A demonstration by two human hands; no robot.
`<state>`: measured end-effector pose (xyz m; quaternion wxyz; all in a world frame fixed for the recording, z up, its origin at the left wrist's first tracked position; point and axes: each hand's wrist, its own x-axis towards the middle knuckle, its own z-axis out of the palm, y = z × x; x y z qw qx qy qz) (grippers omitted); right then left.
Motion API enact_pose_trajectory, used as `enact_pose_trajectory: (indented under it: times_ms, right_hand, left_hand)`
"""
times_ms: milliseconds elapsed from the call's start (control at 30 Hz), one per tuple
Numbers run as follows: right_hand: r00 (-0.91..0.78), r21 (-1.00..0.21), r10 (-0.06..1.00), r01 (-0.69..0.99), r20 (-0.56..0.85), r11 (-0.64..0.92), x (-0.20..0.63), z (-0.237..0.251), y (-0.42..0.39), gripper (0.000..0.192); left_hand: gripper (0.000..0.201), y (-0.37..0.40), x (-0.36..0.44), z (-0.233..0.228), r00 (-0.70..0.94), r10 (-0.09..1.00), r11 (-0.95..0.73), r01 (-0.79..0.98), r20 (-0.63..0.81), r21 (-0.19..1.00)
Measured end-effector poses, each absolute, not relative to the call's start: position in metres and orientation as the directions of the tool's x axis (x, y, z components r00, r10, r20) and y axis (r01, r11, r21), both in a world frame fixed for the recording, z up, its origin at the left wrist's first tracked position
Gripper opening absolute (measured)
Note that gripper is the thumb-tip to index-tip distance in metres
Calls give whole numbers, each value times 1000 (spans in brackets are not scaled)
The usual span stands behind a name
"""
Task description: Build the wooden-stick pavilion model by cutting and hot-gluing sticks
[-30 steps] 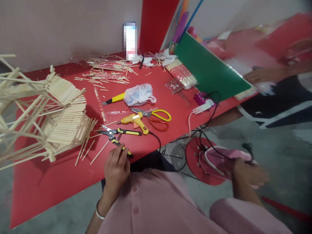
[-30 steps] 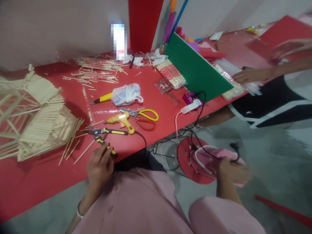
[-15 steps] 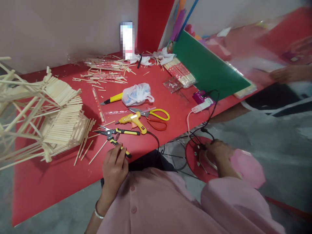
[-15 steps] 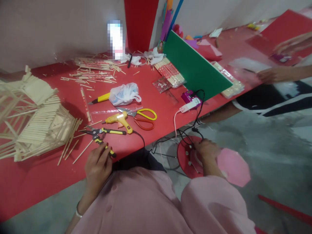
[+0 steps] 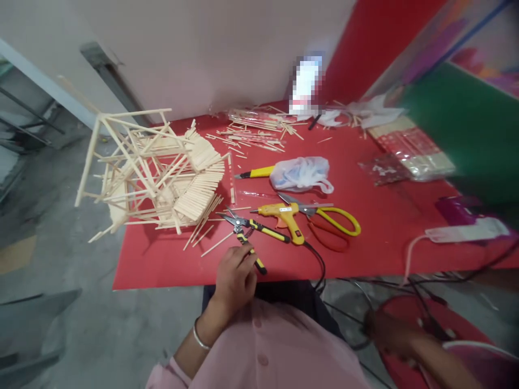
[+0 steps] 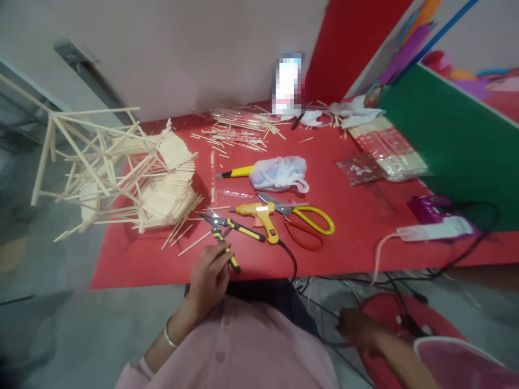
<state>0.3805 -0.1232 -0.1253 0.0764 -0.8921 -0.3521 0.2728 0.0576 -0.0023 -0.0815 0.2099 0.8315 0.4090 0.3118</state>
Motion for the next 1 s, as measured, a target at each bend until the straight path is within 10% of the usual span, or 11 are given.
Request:
enact_pose_trajectory:
  times_ms: [100, 167, 233, 333, 533, 1000]
  right_hand:
    - [219, -486, 766, 661, -604, -572, 333, -88, -115, 25]
    - [-252, -760, 865, 618, -434, -202, 302, -59, -92, 17]
    - [-210, -805, 971, 593, -115, 33, 273, -37, -56, 26]
    - [-99, -566, 963, 792, 250, 228, 238, -24, -3, 26]
    - [-194, -178, 977, 962, 84, 206, 213, -39, 38, 26]
    - [-82, -311, 970, 938, 227, 152, 208, -58, 7, 42]
  left_hand:
    - [39, -2, 60, -81, 443, 818, -570, 535, 367, 624]
    - [37, -2, 62, -82, 407, 824, -564, 519, 394, 642]
    - [35, -1, 62, -82, 350, 837, -546, 496, 420, 675]
    - [32, 0, 58, -79, 300, 841, -540, 503, 450, 675]
    - [24, 9, 33, -72, 262, 817, -511, 741, 514, 435]
    - [18, 31, 2, -81, 293, 842, -413, 890, 453, 192]
